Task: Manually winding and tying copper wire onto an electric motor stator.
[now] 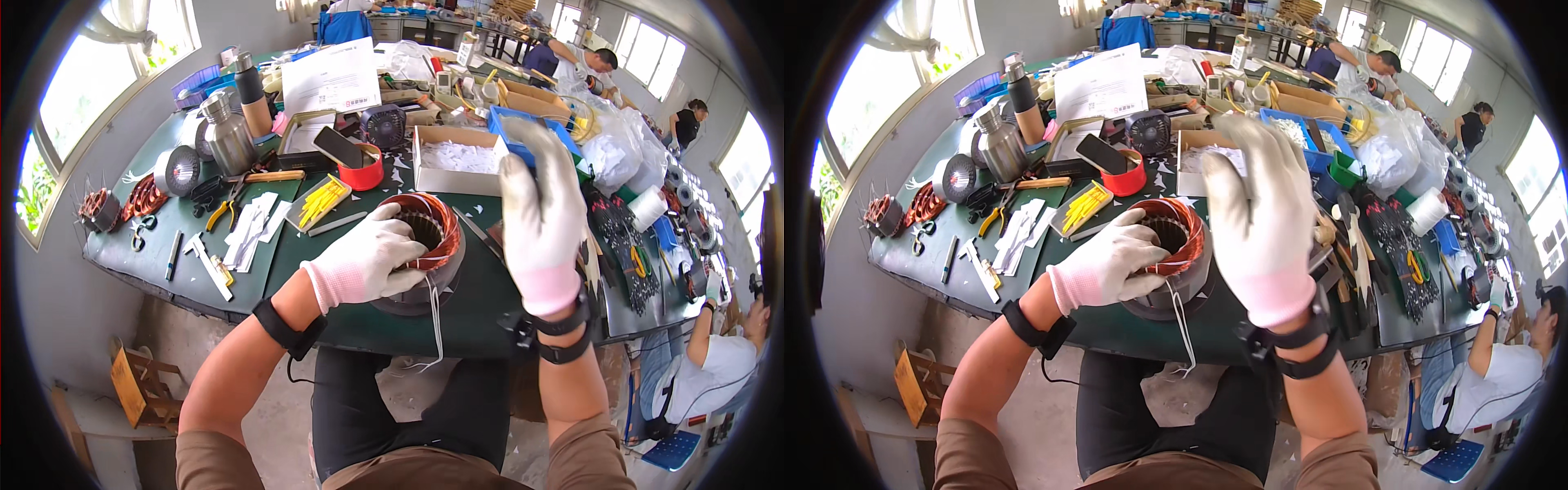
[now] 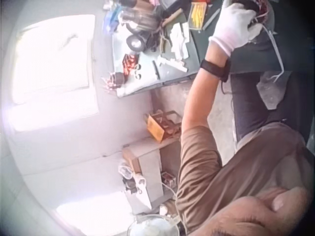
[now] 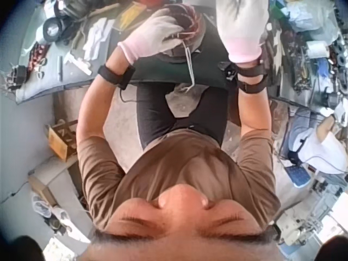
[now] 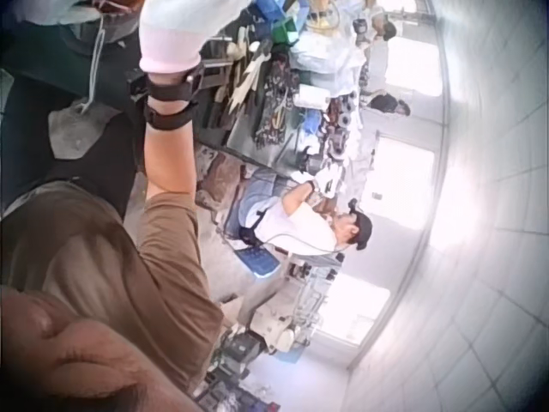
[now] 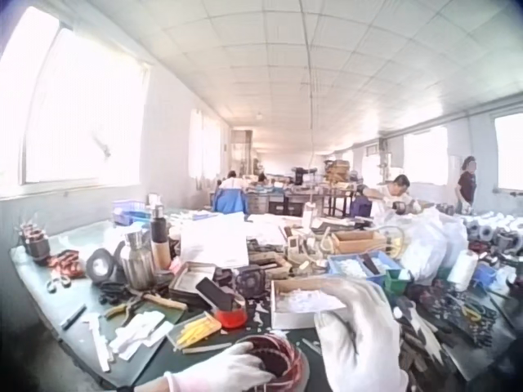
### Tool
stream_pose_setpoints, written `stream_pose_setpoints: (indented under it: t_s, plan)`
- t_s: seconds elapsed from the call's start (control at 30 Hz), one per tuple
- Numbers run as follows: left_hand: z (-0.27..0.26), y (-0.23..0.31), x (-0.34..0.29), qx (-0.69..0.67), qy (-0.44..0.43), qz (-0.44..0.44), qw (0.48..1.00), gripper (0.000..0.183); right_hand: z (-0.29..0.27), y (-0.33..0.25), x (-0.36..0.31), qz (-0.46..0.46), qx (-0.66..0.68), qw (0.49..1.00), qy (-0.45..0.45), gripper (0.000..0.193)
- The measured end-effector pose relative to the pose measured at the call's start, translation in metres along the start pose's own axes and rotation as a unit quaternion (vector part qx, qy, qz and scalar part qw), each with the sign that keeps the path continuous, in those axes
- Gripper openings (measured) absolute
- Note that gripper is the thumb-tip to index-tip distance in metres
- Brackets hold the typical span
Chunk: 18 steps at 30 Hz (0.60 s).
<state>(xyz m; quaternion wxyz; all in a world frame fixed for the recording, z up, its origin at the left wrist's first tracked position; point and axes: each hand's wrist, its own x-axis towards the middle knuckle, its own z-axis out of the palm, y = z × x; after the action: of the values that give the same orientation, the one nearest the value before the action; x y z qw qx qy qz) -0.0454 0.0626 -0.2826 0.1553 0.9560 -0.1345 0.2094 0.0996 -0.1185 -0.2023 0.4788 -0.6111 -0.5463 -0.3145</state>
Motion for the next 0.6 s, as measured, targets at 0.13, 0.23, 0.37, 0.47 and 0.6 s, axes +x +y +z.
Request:
stream_pose_setpoints:
  t_s: [0.13,0.23,0.37,0.47,0.6]
  plan:
    - [0.001,0.001,0.002,0.007,0.028,0.038,0.999,0.029,0.062,0.009,-0.027,0.006,-0.106,0.989,-0.105,0.038]
    - [-0.005,0.004,0.003,0.025,-0.015,-0.011,0.999,0.029,0.073,0.029,-0.055,0.043,-0.047,0.992,-0.112,0.039]
    - [-0.015,0.018,0.001,0.074,0.026,-0.085,0.993,0.041,0.031,0.028,-0.069,0.087,-0.048,0.995,-0.026,0.032]
    - [-0.012,0.040,-0.001,0.141,0.080,-0.130,0.978,0.076,0.010,0.005,-0.069,0.090,0.171,0.980,-0.054,0.038]
    - [0.004,0.063,0.000,0.216,0.161,-0.131,0.954,0.107,0.004,-0.008,-0.069,0.398,0.511,0.740,-0.181,0.030]
